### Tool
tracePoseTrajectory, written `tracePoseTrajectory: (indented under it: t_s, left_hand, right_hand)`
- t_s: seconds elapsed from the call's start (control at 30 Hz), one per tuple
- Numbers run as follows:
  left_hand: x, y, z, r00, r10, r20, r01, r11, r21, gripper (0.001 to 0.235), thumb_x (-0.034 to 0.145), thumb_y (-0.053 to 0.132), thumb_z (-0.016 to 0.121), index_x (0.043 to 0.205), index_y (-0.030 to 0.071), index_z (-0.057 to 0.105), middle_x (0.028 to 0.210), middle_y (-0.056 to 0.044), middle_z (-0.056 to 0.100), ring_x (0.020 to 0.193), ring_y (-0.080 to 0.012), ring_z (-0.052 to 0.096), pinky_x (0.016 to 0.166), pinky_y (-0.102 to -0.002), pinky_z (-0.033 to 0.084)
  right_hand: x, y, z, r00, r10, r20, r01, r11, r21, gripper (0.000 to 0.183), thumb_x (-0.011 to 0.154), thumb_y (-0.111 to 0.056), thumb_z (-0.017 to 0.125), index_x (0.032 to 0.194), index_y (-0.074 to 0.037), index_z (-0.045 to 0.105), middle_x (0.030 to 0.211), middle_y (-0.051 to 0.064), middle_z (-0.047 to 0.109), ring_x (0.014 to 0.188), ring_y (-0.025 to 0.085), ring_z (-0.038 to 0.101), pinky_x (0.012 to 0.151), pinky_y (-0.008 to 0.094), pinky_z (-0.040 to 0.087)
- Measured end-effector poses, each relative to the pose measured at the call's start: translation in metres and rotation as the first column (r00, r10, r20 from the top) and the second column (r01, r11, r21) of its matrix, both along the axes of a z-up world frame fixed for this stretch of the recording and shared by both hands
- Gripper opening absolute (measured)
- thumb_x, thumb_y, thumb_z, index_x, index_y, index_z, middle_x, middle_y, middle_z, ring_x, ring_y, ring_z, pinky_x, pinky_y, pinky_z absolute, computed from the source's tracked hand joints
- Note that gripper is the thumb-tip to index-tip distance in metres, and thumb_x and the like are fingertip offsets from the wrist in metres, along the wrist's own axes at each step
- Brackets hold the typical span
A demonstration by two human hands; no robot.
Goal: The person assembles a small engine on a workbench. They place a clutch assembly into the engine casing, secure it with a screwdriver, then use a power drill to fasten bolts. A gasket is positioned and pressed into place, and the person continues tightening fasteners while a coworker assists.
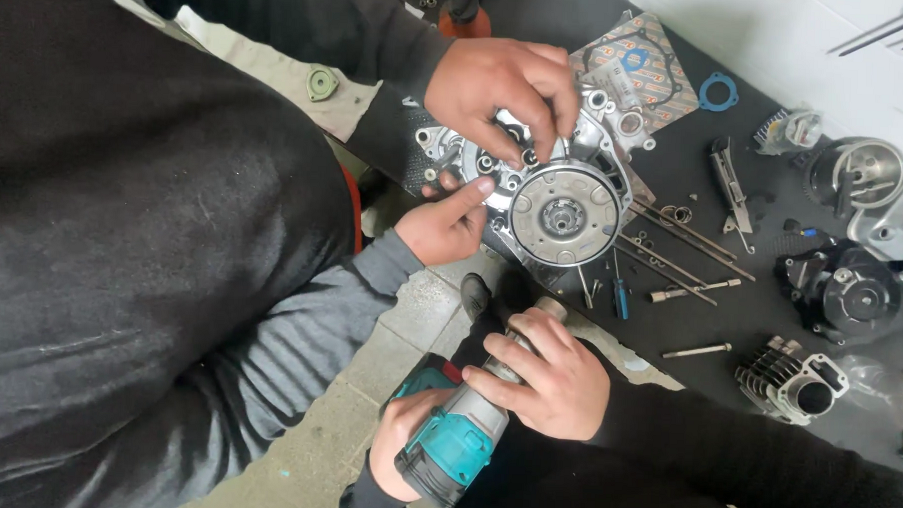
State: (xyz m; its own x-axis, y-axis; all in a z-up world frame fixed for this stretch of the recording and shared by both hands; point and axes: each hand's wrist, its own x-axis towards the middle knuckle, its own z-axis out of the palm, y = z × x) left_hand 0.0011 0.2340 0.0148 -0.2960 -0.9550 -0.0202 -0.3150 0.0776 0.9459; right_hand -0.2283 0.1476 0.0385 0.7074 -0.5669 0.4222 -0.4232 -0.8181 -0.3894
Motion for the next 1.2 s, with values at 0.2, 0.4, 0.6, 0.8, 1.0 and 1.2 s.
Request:
tracePoseTrajectory:
  t_s: [0.2,0.4,0.6,0.8,1.0,1.2]
  left_hand:
    - [-0.002,-0.007,-0.007,0.998,-0.062,0.023,0.064,0.995,-0.079,0.035,0.076,0.018,0.079,0.104,0.0,0.07,0.099,-0.016,0.076,0.086,-0.0341,0.076,0.077,-0.039,0.061]
    - [-0.028,-0.042,-0.01,0.958,-0.279,-0.059,0.279,0.96,-0.014,0.04,0.079,0.021,0.079,0.114,0.002,0.073,0.103,-0.017,0.076,0.091,-0.0345,0.077,0.079,-0.039,0.062]
    - [-0.08,-0.065,-0.039,0.847,-0.531,0.019,0.53,0.847,0.041,0.041,0.077,0.025,0.079,0.112,0.005,0.073,0.096,-0.016,0.076,0.087,-0.036,0.075,0.075,-0.04,0.06]
    - [-0.141,-0.055,-0.052,0.763,-0.642,0.082,0.631,0.766,0.124,0.027,0.079,0.024,0.077,0.1,0.009,0.073,0.089,-0.017,0.076,0.087,-0.0379,0.073,0.072,-0.042,0.058]
    - [-0.202,-0.03,-0.053,0.868,-0.489,0.092,0.473,0.868,0.148,0.027,0.082,0.025,0.076,0.103,0.008,0.071,0.091,-0.018,0.075,0.088,-0.0395,0.072,0.072,-0.042,0.059]
    - [-0.249,0.006,-0.066,0.956,-0.274,0.108,0.255,0.954,0.16,0.03,0.081,0.024,0.079,0.104,0.007,0.072,0.085,-0.019,0.074,0.083,-0.039,0.074,0.069,-0.041,0.059]
  right_hand:
    - [-0.008,0.001,0.002,0.999,-0.023,0.031,0.023,1.0,-0.008,0.045,0.075,-0.023,0.07,0.12,-0.02,0.07,0.117,0.008,0.059,0.106,0.034,0.058,0.093,0.052,0.052]
    - [-0.051,0.027,-0.019,0.97,-0.236,-0.063,0.235,0.972,-0.015,0.039,0.069,-0.018,0.073,0.107,-0.016,0.068,0.116,0.009,0.06,0.104,0.034,0.059,0.085,0.049,0.051]
    - [-0.109,0.09,-0.073,0.894,-0.427,-0.137,0.438,0.897,0.059,0.049,0.067,-0.019,0.073,0.116,-0.014,0.068,0.12,0.01,0.062,0.105,0.038,0.059,0.085,0.05,0.052]
    - [-0.17,0.12,-0.121,0.872,-0.483,-0.072,0.484,0.875,-0.011,0.05,0.072,-0.02,0.073,0.12,-0.008,0.066,0.119,0.01,0.063,0.104,0.037,0.062,0.087,0.047,0.055]
    - [-0.239,0.105,-0.156,0.93,-0.368,0.022,0.368,0.93,-0.013,0.048,0.075,-0.017,0.074,0.121,-0.006,0.065,0.12,0.011,0.064,0.1,0.034,0.064,0.082,0.045,0.055]
    - [-0.283,0.084,-0.158,0.974,-0.18,0.14,0.174,0.983,0.056,0.041,0.074,-0.018,0.074,0.112,-0.005,0.069,0.115,0.012,0.065,0.094,0.032,0.064,0.077,0.043,0.055]
